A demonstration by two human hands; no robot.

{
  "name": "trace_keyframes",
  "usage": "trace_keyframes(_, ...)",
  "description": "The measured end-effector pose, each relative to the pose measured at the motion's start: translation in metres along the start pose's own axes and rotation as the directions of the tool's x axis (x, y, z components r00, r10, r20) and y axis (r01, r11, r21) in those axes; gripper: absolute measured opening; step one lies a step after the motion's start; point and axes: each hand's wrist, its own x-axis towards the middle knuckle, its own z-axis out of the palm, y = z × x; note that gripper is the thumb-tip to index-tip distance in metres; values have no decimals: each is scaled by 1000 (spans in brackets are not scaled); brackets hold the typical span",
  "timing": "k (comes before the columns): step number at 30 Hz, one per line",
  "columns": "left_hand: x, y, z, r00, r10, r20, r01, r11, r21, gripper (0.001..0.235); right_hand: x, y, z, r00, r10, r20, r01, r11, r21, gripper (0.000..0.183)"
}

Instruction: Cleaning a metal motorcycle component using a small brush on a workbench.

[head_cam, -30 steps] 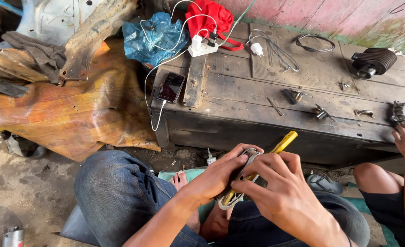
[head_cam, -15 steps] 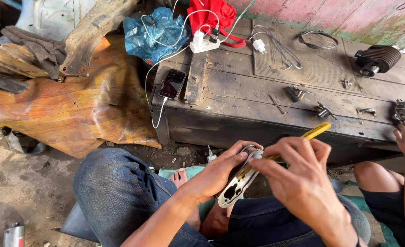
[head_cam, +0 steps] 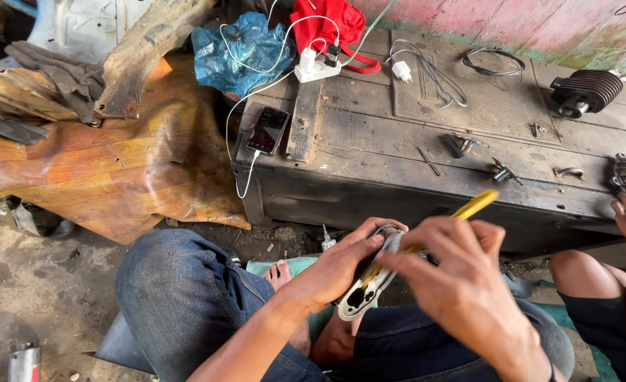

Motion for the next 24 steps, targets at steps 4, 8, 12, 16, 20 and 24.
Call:
trace_keyframes(4, -1, 4, 2, 1000, -24, 1, 24, 997, -68, 32, -3, -2, 4, 1000, -4, -19, 3, 1000, -25, 32)
trace_keyframes(8, -5, 7, 1, 1000, 1, 5, -2, 997, 77, 38, -3, -4, 4, 996, -79, 31, 78, 996, 40, 35)
trace_keyframes(12, 3, -5, -3, 1000, 20, 19, -18, 996, -82, 36, 0, -2, 3, 1000, -16, -24, 15, 1000, -23, 27)
trace_keyframes(16, -11, 16, 4, 1000, -21, 8, 20, 994, 104, 38, -5, -7, 6, 988, -142, 53, 139, 989, 56, 34)
trace_keyframes(20, 1, -3, -1, 1000, -18, 17, 19, 998, -64, 37, -1, 4, 0, 1000, 1, -13, -2, 1000, -29, 33)
trace_keyframes(24, -7, 13, 4, 999, -9, 40, 11, 999, -43, 37, -1, -8, 3, 997, -74, 25, 74, 997, 12, 25)
